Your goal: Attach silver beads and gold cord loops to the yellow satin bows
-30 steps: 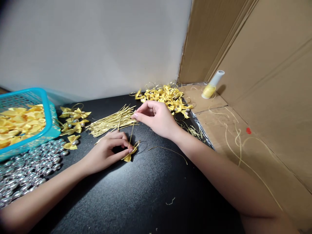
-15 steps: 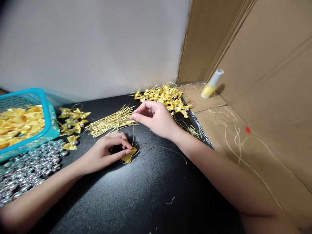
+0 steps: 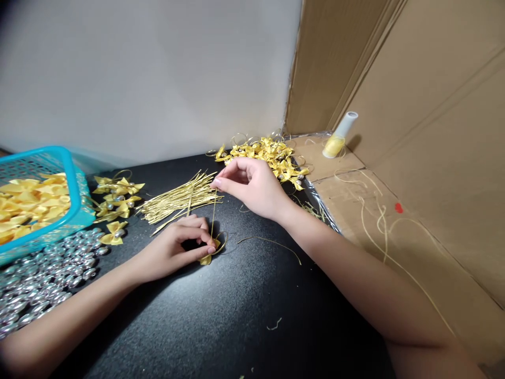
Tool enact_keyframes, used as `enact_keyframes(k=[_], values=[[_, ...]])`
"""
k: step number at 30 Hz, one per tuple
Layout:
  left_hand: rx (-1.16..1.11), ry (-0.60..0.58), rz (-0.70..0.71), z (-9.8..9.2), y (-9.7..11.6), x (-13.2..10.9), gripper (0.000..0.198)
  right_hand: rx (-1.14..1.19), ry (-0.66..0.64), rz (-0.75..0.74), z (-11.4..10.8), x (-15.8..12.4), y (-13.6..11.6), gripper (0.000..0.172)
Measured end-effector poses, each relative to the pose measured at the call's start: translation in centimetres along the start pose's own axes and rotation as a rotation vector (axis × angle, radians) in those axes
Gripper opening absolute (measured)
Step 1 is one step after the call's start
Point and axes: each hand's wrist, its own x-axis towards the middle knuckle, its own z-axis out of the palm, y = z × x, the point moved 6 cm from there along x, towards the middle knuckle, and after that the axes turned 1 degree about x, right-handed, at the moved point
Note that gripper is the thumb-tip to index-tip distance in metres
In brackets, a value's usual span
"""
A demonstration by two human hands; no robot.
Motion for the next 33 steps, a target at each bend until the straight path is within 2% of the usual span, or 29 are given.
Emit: enact_keyframes(k=[8,13,21,26,30,33], values=[[0.048,-0.049,0.033,0.5,0.1,-0.2,0.022,-0.049,-0.029,0.002,0.1,0.1,-0.2,0.022],[0.107,-0.07,0.054,1.1,0.3,-0.6,0.02,-0.022,-0.043,0.056,0.5,0.2,0.3,0.018],[0.207,-0.013,0.09,1.5,0.6,-1.4,0.019,0.13,-0.212,0.102,2.5,-0.5,1.1,0.024],[0.218,-0.027,0.122,1.8,0.8,-1.5,0.018,0.188,-0.289,0.125,3.2,-0.8,1.3,0.029],[0.214,-0.037,0.14,2.0,0.8,-1.6,0.017,0.167,-0.3,0.112,3.3,-0.8,1.3,0.029],[0.201,-0.025,0.145,2.0,0.8,-1.8,0.015,0.127,-0.249,0.117,3.1,-0.7,1.4,0.028]])
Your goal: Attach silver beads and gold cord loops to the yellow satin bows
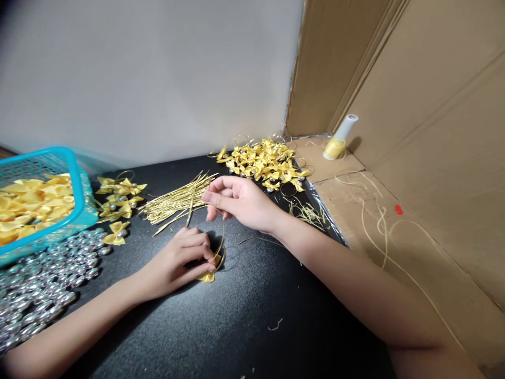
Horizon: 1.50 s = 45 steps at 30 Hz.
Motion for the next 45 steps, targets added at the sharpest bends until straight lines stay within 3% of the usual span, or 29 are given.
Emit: enact_keyframes(k=[4,9,18,27,33,38,45], values=[[-0.009,0.004,0.013,0.0,0.0,-0.2,0.014,-0.007,0.097,-0.071,-0.7,-0.1,-0.8,0.025],[-0.013,-0.007,0.019,0.3,-0.1,-0.2,0.015,0.209,-0.013,0.0,0.0,-0.4,-1.1,0.027],[-0.002,-0.014,0.053,0.3,0.3,-0.5,0.01,-0.03,0.022,-0.13,-0.2,-1.1,-3.8,0.029],[0.036,-0.004,0.056,0.4,0.4,-0.5,0.013,-0.102,0.098,-0.223,-0.4,-1.0,-4.6,0.028],[0.011,-0.001,0.046,0.3,0.3,-0.5,0.015,0.016,0.129,-0.175,-1.1,-1.0,-4.0,0.027],[-0.028,-0.001,0.029,0.5,0.1,-0.7,0.016,0.014,0.107,-0.189,-0.7,-0.9,-5.1,0.023],[-0.078,-0.004,0.0,0.6,0.0,-0.5,0.018,-0.022,0.083,-0.136,-0.1,-0.2,-6.0,0.032]])
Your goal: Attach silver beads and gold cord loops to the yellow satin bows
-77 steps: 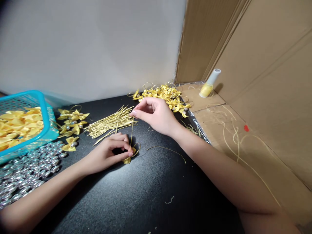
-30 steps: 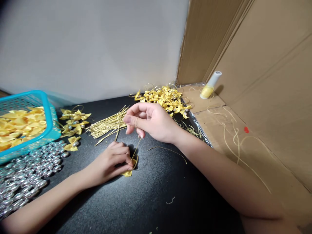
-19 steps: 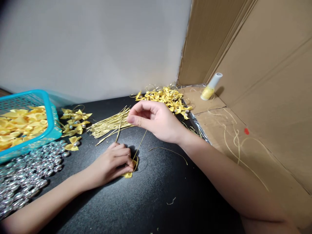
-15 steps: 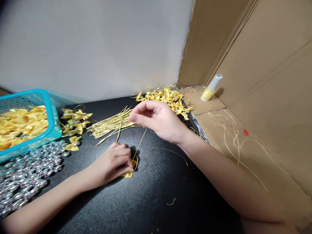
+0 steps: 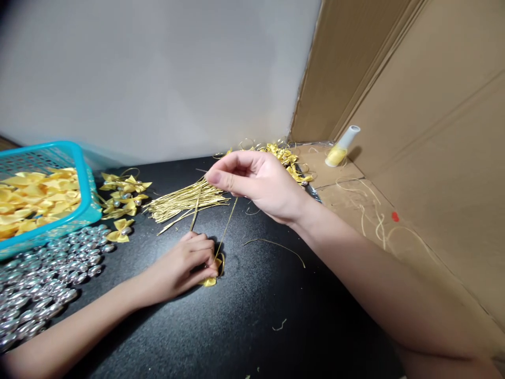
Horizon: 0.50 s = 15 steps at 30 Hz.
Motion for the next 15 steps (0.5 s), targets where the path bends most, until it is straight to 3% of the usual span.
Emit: enact_keyframes(k=[8,15], values=[[-0.027,-0.018,-0.01,0.0,0.0,0.0,0.02,-0.127,0.035,0.027,-0.4,0.1,-0.8,0.033],[-0.042,-0.01,-0.022,0.1,-0.2,-0.1,0.022,-0.026,0.076,0.077,-0.6,1.3,0.3,0.036]])
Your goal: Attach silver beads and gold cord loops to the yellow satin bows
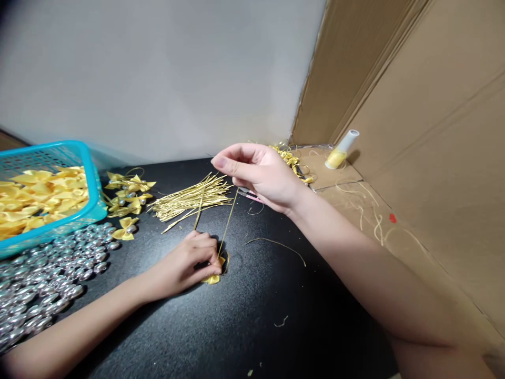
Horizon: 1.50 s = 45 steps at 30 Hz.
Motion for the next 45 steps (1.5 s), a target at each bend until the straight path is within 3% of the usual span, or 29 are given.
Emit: enact_keyframes(k=[16,19,22,26,29,32,35,37,40,42,45], values=[[-0.041,0.033,-0.009,-0.5,0.0,0.0,0.023,0.002,0.01,-0.041,0.2,0.6,-1.0,0.025],[-0.021,0.074,-0.033,-0.6,-0.2,0.1,0.022,0.022,0.031,-0.012,0.6,2.2,0.5,0.021],[-0.005,0.111,-0.058,-0.8,-0.2,0.2,0.021,-0.04,0.046,0.086,1.3,4.5,3.6,0.015],[-0.033,0.131,-0.059,-1.3,0.1,0.1,0.018,-0.321,0.052,0.155,2.4,7.1,7.1,0.011],[-0.063,0.16,-0.059,-1.8,0.2,-0.2,0.021,-0.607,-0.011,0.095,3.5,7.4,7.3,0.009],[-0.059,0.214,-0.074,-2.2,0.1,-0.5,0.022,-0.855,0.017,-0.102,4.0,5.0,5.3,0.006],[-0.021,0.276,-0.113,-2.4,-0.2,-0.8,0.015,-0.903,0.071,-0.244,3.6,-0.3,3.4,0.007],[0.017,0.3,-0.163,-2.5,-0.4,-0.9,0.012,-0.96,0.123,-0.207,2.9,-4.4,3.4,0.009],[0.06,0.287,-0.224,-2.1,-0.6,-0.8,0.011,-1.024,0.129,-0.034,2.4,-9.4,5.6,0.005],[0.068,0.271,-0.24,-1.9,-0.4,-0.8,0.013,-1.034,0.111,0.064,2.5,-11.1,7.5,0.006],[0.122,0.323,-0.25,-2.2,0.1,-1.0,0.014,-1.036,0.103,0.066,3.1,-11.5,9.2,0.006]])
